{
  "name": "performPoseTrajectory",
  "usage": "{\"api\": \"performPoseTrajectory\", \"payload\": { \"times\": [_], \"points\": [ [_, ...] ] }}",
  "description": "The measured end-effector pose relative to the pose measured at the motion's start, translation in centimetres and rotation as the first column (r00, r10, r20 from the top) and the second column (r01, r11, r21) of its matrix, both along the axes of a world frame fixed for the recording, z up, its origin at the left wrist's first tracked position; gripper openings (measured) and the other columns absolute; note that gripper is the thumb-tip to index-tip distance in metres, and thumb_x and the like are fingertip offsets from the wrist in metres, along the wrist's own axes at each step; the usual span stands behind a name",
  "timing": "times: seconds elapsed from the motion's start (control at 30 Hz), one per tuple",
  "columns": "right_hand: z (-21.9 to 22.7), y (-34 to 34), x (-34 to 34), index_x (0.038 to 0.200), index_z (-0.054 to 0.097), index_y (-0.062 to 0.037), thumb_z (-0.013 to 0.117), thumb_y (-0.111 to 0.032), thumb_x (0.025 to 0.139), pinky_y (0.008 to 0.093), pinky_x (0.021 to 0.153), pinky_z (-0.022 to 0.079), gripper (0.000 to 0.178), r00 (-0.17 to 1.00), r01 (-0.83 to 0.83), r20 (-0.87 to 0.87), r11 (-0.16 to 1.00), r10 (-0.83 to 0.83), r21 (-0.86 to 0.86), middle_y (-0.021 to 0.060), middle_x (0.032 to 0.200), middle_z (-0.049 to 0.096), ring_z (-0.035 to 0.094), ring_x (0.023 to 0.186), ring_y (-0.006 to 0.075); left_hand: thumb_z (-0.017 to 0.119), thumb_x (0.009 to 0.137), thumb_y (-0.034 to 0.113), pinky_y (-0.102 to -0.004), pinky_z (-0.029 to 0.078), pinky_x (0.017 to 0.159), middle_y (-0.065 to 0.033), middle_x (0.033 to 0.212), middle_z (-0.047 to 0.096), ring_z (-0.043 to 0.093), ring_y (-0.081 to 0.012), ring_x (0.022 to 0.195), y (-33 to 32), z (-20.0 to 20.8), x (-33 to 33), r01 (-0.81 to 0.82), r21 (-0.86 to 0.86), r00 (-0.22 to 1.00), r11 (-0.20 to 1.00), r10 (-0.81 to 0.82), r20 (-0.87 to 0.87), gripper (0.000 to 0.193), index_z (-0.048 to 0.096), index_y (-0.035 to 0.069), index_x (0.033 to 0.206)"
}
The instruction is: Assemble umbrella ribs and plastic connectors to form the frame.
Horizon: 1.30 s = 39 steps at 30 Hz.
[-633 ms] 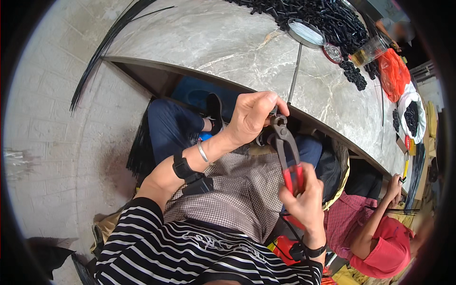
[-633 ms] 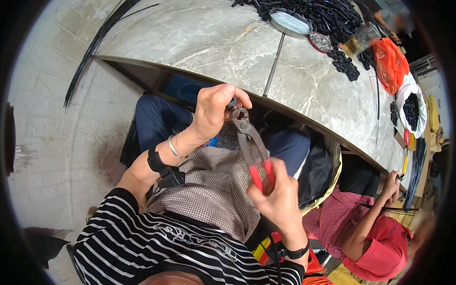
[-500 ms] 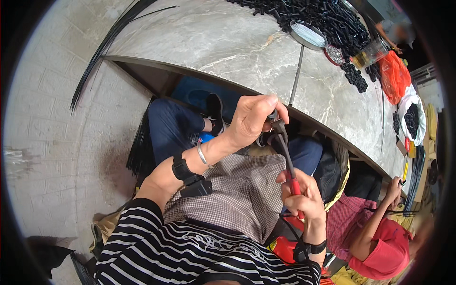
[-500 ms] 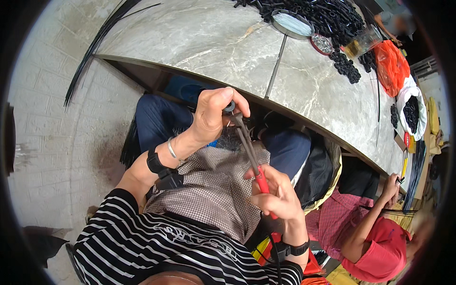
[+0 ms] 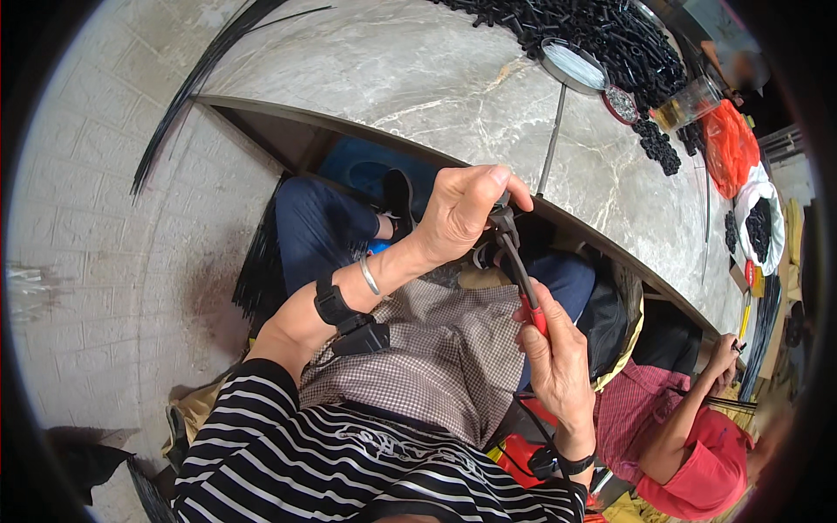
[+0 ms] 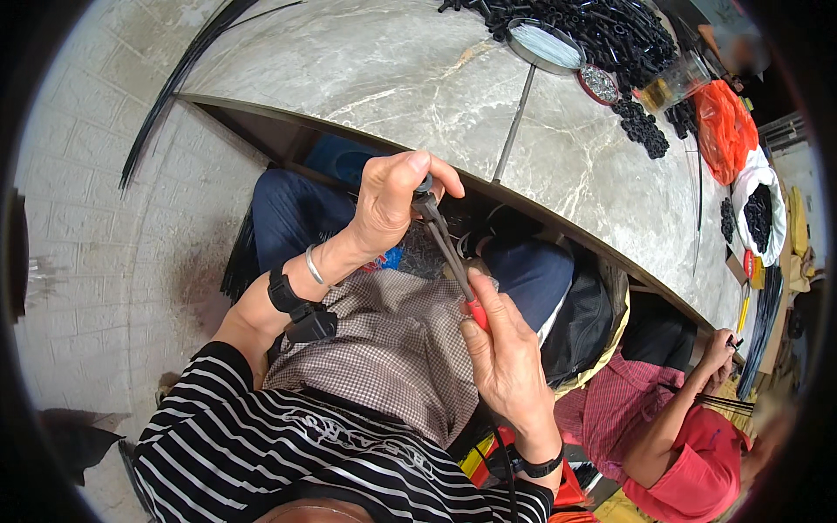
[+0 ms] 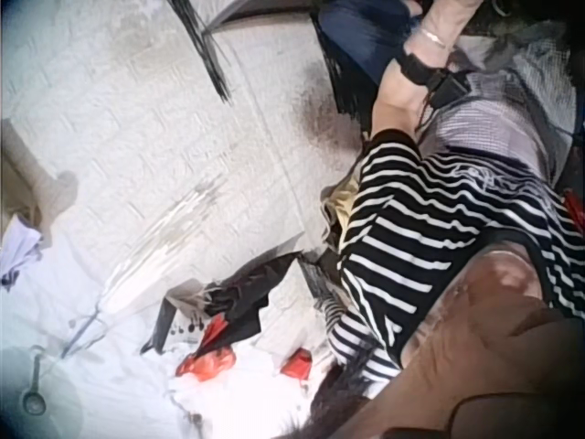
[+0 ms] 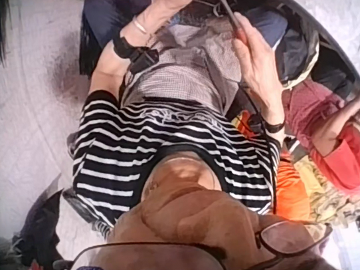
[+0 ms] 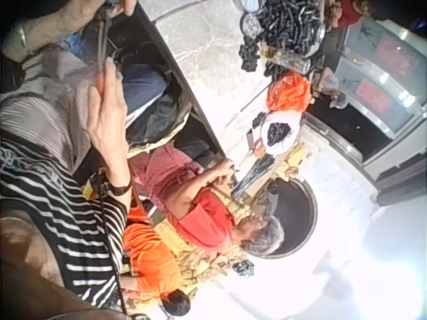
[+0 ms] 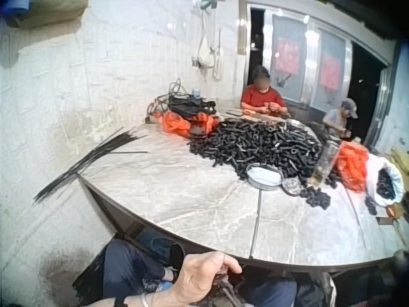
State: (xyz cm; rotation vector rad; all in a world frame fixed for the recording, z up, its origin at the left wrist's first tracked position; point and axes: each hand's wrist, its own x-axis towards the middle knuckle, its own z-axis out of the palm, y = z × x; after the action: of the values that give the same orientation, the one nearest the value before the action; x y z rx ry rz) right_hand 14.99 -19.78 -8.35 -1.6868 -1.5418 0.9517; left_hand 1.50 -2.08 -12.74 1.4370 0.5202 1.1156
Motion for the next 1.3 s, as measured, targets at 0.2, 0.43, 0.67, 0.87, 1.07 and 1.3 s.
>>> {"api": "performPoseTrajectory", "payload": {
  "times": [0.2, 0.43, 0.67, 0.87, 1.07, 1.3],
  "points": [
    [0.2, 0.1, -0.1, 0.135, 0.042, 0.0001, 0.053, -0.014, 0.095, 0.0343, 0.081, 0.048, 0.044, 0.999, -0.022, 0.041, 1.000, 0.022, -0.001, 0.0198, 0.103, 0.058, 0.061, 0.091, 0.0315, 0.036, 0.095, 0.036, -0.0249, 0.039, 0.057, -0.0046, 0.064, 0.061, 0.050, -0.0086, 0.061, -0.3, 0.6, -0.7, 0.022, -0.023, 0.999, 1.000, -0.022, -0.031, 0.054, 0.069, -0.001, 0.076],
    [0.1, -0.1, -0.2, 0.119, 0.048, 0.0031, 0.053, -0.014, 0.094, 0.0409, 0.069, 0.050, 0.030, 0.990, 0.010, 0.137, 1.000, -0.007, -0.020, 0.0232, 0.089, 0.062, 0.064, 0.076, 0.0379, 0.034, 0.093, 0.033, -0.0269, 0.042, 0.061, -0.0069, 0.068, 0.064, 0.052, -0.0105, 0.063, -0.5, 0.4, -0.6, 0.025, 0.007, 0.997, 1.000, -0.024, -0.072, 0.052, 0.069, -0.002, 0.075],
    [0.2, 0.2, 0.9, 0.103, 0.053, 0.0031, 0.045, -0.027, 0.099, 0.0278, 0.048, 0.041, 0.031, 0.953, -0.004, -0.294, 0.966, -0.076, -0.260, 0.0078, 0.066, 0.056, 0.055, 0.053, 0.0139, 0.035, 0.097, 0.031, -0.0223, 0.033, 0.049, 0.0002, 0.059, 0.049, 0.042, -0.0058, 0.055, -0.1, 0.4, -0.9, 0.061, -0.022, 0.998, 0.998, -0.061, -0.002, 0.048, 0.066, -0.003, 0.086],
    [0.4, 2.4, 4.7, 0.107, 0.057, 0.0037, 0.054, -0.016, 0.091, 0.0342, 0.069, 0.047, 0.025, 0.980, 0.172, 0.094, 0.985, -0.173, 0.017, 0.0163, 0.085, 0.056, 0.058, 0.073, 0.0284, 0.045, 0.100, 0.030, -0.0206, 0.031, 0.053, -0.0014, 0.068, 0.044, 0.038, -0.0067, 0.058, 2.5, 0.0, -0.8, 0.464, -0.171, 0.847, 0.869, -0.379, 0.373, 0.033, 0.045, 0.001, 0.116],
    [-2.9, 8.9, 10.0, 0.120, 0.051, 0.0062, 0.063, -0.011, 0.081, 0.0446, 0.079, 0.046, 0.044, 0.670, 0.242, 0.620, 0.910, -0.408, 0.338, 0.0218, 0.098, 0.055, 0.054, 0.095, 0.0390, 0.052, 0.096, 0.028, -0.0284, 0.035, 0.062, -0.0066, 0.079, 0.045, 0.041, -0.0142, 0.069, 3.3, 0.6, -0.9, 0.488, -0.161, 0.832, 0.858, -0.402, 0.381, 0.033, 0.046, 0.002, 0.114],
    [-3.0, 13.3, 16.5, 0.108, 0.063, 0.0031, 0.068, -0.020, 0.081, 0.0417, 0.086, 0.046, 0.036, 0.828, 0.229, 0.437, 0.923, -0.352, 0.309, 0.0222, 0.102, 0.060, 0.058, 0.096, 0.0369, 0.055, 0.092, 0.042, -0.0307, 0.040, 0.061, -0.0075, 0.075, 0.051, 0.047, -0.0141, 0.064, 3.5, -0.5, -0.8, 0.462, -0.193, 0.862, 0.866, -0.387, 0.327, 0.043, 0.048, 0.003, 0.108]
  ]
}}
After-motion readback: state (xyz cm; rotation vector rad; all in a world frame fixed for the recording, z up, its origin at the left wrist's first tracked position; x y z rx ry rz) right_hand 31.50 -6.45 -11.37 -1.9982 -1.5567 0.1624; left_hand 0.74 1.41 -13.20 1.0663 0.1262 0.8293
